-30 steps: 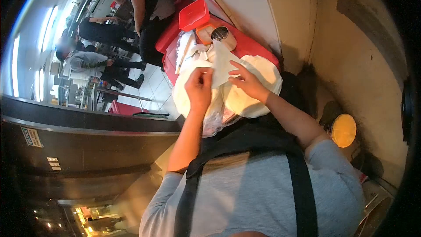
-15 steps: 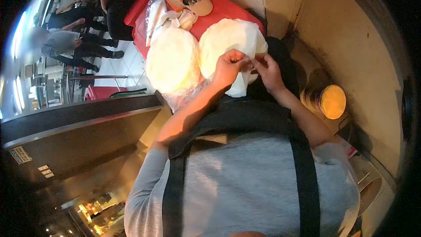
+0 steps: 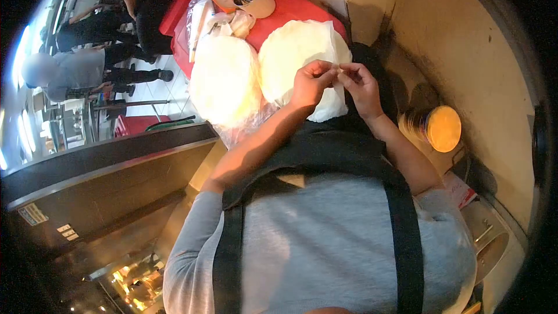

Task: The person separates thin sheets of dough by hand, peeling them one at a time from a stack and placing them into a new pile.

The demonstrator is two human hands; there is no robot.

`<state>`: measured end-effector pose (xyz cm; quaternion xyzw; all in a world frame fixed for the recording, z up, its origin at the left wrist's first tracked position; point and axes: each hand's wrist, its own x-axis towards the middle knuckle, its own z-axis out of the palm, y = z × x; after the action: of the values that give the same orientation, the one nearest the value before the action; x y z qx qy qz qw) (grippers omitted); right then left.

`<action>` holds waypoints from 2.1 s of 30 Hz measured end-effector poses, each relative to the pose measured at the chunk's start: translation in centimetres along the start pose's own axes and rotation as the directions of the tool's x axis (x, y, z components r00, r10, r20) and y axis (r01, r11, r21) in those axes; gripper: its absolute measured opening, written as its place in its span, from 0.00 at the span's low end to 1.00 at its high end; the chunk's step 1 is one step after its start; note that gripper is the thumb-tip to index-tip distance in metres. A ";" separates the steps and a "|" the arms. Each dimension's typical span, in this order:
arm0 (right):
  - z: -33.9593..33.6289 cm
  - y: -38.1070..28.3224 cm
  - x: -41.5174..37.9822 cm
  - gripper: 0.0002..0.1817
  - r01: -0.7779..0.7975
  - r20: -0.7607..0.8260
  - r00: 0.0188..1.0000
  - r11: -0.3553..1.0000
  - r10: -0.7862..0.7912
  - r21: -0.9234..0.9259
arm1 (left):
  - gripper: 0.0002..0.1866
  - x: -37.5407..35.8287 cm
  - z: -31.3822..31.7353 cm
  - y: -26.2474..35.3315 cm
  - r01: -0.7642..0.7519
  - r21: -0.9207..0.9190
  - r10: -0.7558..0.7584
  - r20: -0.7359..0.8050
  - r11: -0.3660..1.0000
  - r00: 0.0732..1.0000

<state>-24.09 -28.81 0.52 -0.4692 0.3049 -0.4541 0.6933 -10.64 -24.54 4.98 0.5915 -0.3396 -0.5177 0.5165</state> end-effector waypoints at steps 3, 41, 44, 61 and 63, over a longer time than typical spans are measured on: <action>0.3 0.0 -0.3 0.10 0.039 0.017 0.999 0.998 -0.038 -0.057 | 0.08 -0.4 0.4 0.1 0.048 -0.062 -0.050 -0.030 0.997 0.998; -1.4 0.9 1.1 0.15 -0.268 0.052 0.963 0.963 0.266 0.040 | 0.13 -0.3 -0.5 -2.8 0.062 0.232 -0.030 -0.137 0.971 0.990; -1.7 0.7 1.1 0.16 -0.310 0.081 0.950 0.942 0.301 0.127 | 0.13 -0.3 -0.5 -2.7 0.047 0.216 -0.021 -0.121 0.975 0.992; -1.1 0.6 0.1 0.13 -0.109 0.407 0.901 0.986 0.151 -0.124 | 0.12 -1.0 0.6 0.0 -0.035 0.190 0.061 -0.133 0.981 0.989; -1.5 0.7 0.4 0.15 -0.185 0.322 0.926 0.980 0.197 -0.068 | 0.11 0.0 -1.0 -2.2 -0.077 0.326 0.123 -0.123 0.942 0.985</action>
<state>-24.98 -29.65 -0.75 -0.5184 0.2380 -0.2947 0.7667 -10.01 -23.77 2.77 0.6846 -0.4112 -0.3854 0.4622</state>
